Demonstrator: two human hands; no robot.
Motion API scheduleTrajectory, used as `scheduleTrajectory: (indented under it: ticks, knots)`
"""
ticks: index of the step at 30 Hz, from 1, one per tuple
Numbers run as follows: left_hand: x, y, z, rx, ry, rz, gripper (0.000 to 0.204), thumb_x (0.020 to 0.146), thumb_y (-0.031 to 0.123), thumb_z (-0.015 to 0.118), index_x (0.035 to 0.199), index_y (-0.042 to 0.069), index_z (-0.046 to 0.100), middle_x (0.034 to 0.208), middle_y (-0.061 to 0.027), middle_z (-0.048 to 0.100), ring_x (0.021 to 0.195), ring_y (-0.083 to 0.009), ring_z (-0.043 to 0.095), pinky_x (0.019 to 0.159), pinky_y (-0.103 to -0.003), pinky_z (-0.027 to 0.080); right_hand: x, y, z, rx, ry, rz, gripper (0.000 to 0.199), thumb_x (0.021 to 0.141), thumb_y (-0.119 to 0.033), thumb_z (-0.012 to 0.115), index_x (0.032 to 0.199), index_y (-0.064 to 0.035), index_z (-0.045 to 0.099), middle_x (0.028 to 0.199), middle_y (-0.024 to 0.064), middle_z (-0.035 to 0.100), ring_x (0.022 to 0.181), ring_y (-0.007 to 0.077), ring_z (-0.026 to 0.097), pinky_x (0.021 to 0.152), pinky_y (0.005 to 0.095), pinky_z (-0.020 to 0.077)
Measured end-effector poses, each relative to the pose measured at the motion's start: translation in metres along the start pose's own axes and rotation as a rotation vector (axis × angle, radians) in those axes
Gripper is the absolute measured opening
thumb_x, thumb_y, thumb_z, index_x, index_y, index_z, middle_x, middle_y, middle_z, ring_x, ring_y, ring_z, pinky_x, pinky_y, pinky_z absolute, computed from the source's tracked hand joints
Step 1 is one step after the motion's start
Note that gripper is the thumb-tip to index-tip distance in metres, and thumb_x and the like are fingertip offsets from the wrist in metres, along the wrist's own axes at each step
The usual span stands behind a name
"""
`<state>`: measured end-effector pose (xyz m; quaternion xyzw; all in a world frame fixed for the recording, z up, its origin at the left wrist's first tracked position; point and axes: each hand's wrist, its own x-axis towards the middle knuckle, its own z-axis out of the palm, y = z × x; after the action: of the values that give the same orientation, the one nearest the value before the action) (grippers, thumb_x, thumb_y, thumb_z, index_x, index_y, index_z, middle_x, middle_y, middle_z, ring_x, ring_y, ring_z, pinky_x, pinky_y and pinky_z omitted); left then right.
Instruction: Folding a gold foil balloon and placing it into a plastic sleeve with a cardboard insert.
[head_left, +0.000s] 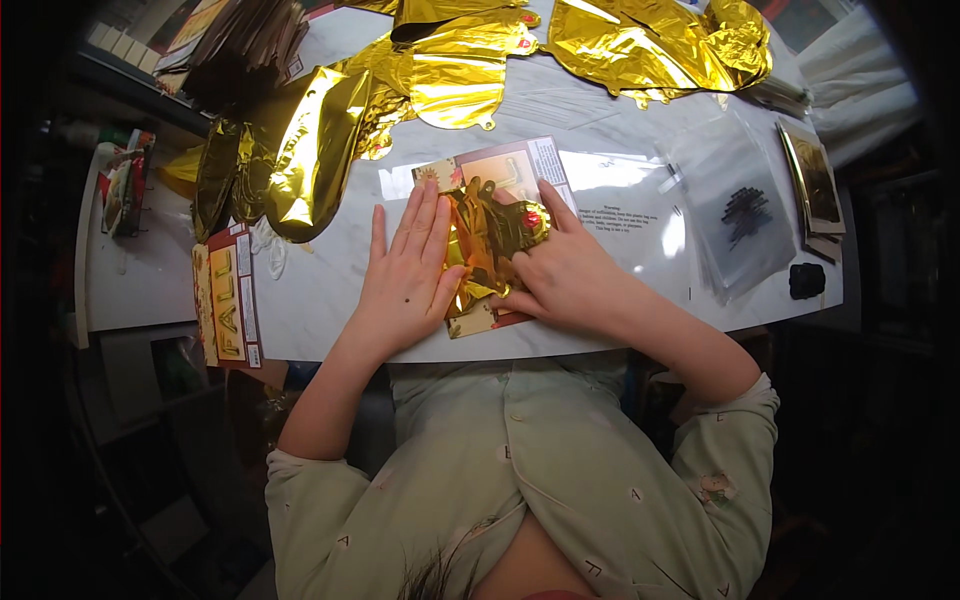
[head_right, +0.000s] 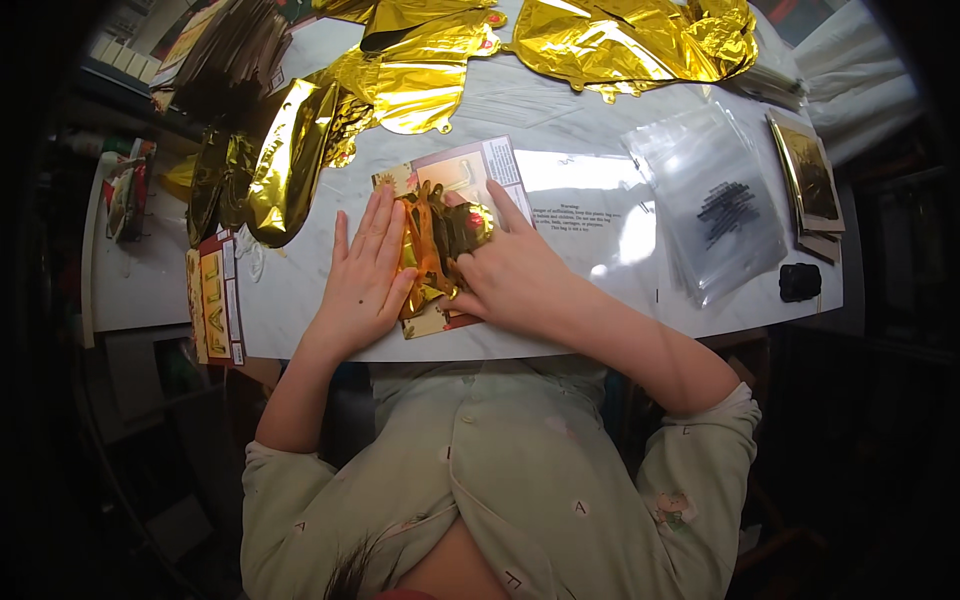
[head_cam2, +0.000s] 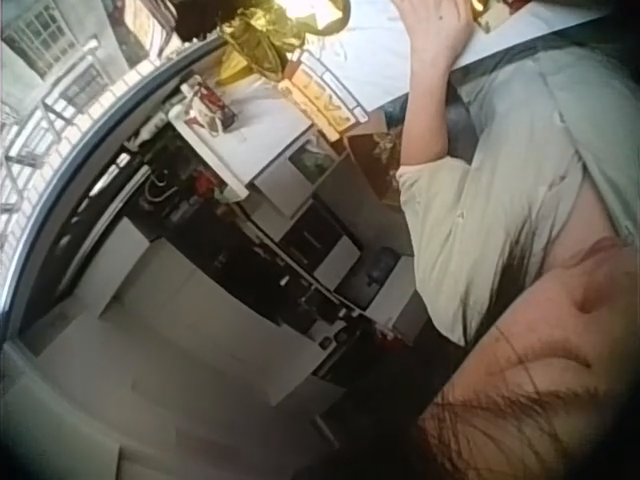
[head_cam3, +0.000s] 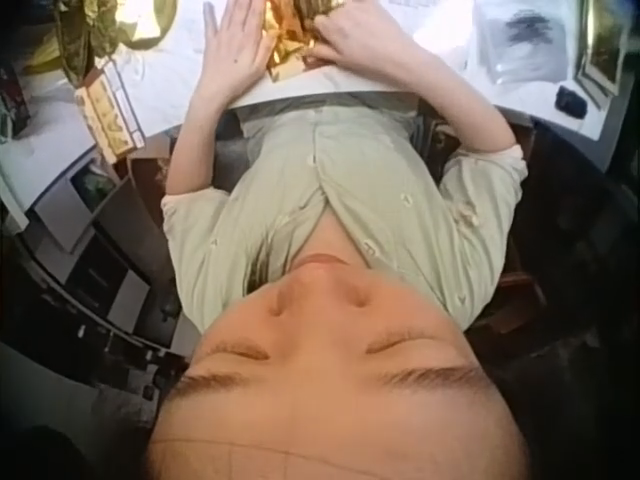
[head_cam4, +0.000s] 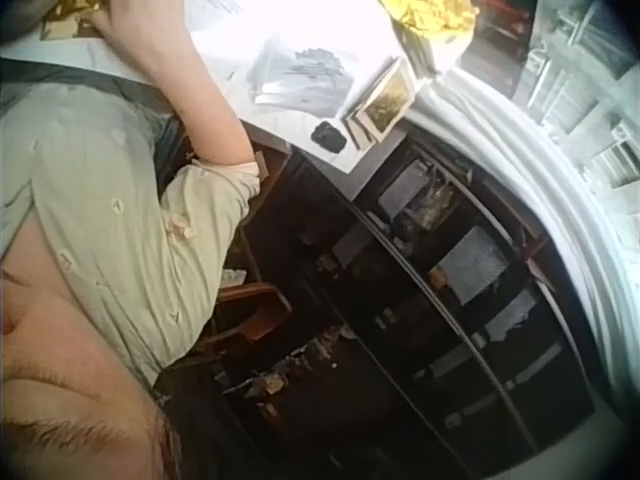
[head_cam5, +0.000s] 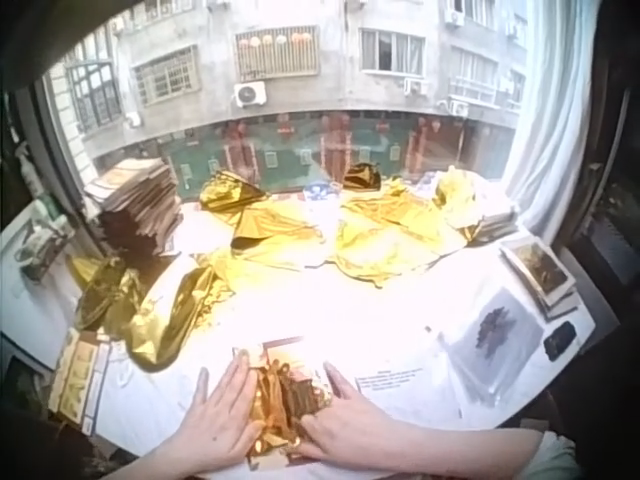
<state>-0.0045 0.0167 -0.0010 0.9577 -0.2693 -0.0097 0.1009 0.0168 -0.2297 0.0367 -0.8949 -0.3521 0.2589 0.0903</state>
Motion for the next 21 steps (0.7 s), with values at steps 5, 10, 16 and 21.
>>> scheduleTrajectory:
  ticks: [5,10,16,21]
  knots:
    - [-0.001,-0.002,0.002,0.012,0.016,0.002,0.078,0.104,0.033,0.053,0.166,-0.003,0.022,0.176,-0.02,0.017,0.164,-0.0328,0.015,0.13,-0.06,0.004,-0.031,0.0,0.031,-0.132,0.413,-0.194,0.076,0.092,-0.064,0.064,0.125,0.0038,0.064,0.119,0.0223,0.066,0.134,0.0378,0.056,0.13,0.0592,0.0179]
    - [-0.002,-0.002,0.003,0.031,0.044,0.016,0.078,0.104,0.037,0.053,0.166,-0.003,0.025,0.176,-0.0186,0.018,0.164,-0.0315,0.017,0.129,-0.062,0.006,-0.044,-0.001,0.04,-0.152,0.459,-0.253,0.067,0.095,-0.053,0.068,0.129,0.004,0.063,0.133,0.0207,0.064,0.138,0.0372,0.054,0.126,0.0544,0.0316]
    - [-0.001,-0.003,0.004,0.007,0.041,0.01,0.077,0.105,0.035,0.052,0.166,-0.002,0.024,0.176,-0.0185,0.019,0.164,-0.0315,0.016,0.129,-0.062,0.007,-0.07,-0.01,0.026,-0.404,0.568,-0.476,0.041,0.084,-0.023,0.072,0.114,0.005,0.07,0.123,0.0179,0.071,0.118,0.0309,0.068,0.111,0.0426,0.0512]
    - [-0.005,-0.004,0.005,0.013,0.013,-0.014,0.077,0.104,0.03,0.05,0.167,-0.001,0.02,0.177,-0.0185,0.017,0.164,-0.0323,0.015,0.131,-0.058,0.002,-0.137,-0.026,-0.014,-0.244,0.66,-0.42,0.028,0.081,-0.012,0.072,0.104,0.0034,0.075,0.114,0.0165,0.075,0.109,0.0277,0.074,0.1,0.0436,0.0602]
